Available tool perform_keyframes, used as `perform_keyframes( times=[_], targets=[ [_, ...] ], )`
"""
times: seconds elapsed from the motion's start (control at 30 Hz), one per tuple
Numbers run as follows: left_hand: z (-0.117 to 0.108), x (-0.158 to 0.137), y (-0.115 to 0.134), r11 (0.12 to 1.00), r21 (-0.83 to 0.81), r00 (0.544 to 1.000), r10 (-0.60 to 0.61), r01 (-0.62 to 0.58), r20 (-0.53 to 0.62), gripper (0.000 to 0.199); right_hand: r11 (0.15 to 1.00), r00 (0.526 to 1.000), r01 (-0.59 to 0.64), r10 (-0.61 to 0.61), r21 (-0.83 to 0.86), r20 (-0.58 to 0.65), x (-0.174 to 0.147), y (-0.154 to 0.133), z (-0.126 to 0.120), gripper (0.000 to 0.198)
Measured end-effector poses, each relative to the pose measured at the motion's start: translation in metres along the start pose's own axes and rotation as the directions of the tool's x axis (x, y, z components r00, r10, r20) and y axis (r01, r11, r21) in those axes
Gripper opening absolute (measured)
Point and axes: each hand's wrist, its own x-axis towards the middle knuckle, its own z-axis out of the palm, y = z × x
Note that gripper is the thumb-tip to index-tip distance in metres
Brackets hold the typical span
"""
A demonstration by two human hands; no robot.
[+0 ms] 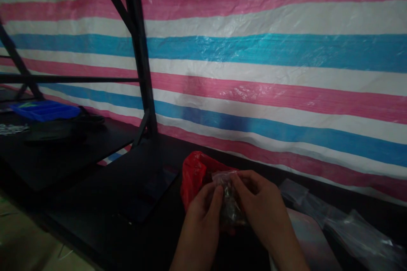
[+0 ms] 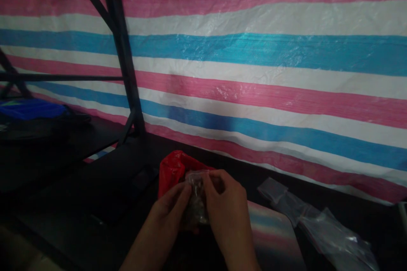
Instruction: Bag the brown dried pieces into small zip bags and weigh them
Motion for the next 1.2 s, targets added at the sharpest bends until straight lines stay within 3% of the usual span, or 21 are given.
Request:
perform_keyframes(
  times=[0.1,0.2,0.33,0.47,0.77,1.03,1.2],
  targets=[
    [0.004,-0.001,-0.017,0.994,-0.025,0.994,-0.109,0.110,0.025,0.061,0.981,0.999,-0.044,0.040,-0.188,-0.026,0.005,0.001,0.002,0.018],
    [0.004,0.003,-0.026,0.980,-0.118,0.986,-0.156,0.161,0.051,0.057,0.945,0.998,-0.066,0.055,-0.319,-0.042,0.010,0.002,0.005,0.022],
    [0.008,0.007,-0.019,0.936,-0.237,0.961,-0.276,0.261,-0.030,0.036,0.904,0.999,-0.037,0.032,-0.426,-0.020,0.015,0.005,0.014,0.026],
    [0.007,0.009,-0.013,0.895,-0.298,0.932,-0.360,0.332,-0.043,0.032,0.881,1.000,-0.008,0.012,-0.473,0.004,0.019,0.009,0.019,0.029],
    [-0.017,0.015,-0.040,0.923,-0.241,0.954,-0.285,0.299,0.090,0.045,0.916,0.996,0.031,0.004,-0.400,0.088,0.024,0.015,0.029,0.029],
    [-0.019,0.014,-0.032,0.959,-0.103,0.963,-0.258,0.265,0.081,0.075,0.919,0.994,0.012,0.031,-0.394,0.103,0.025,0.015,0.027,0.032],
    [-0.019,0.014,-0.031,0.969,0.028,0.966,-0.248,0.247,0.066,0.072,0.934,0.990,0.013,0.039,-0.357,0.138,0.025,0.018,0.028,0.036]
  ],
)
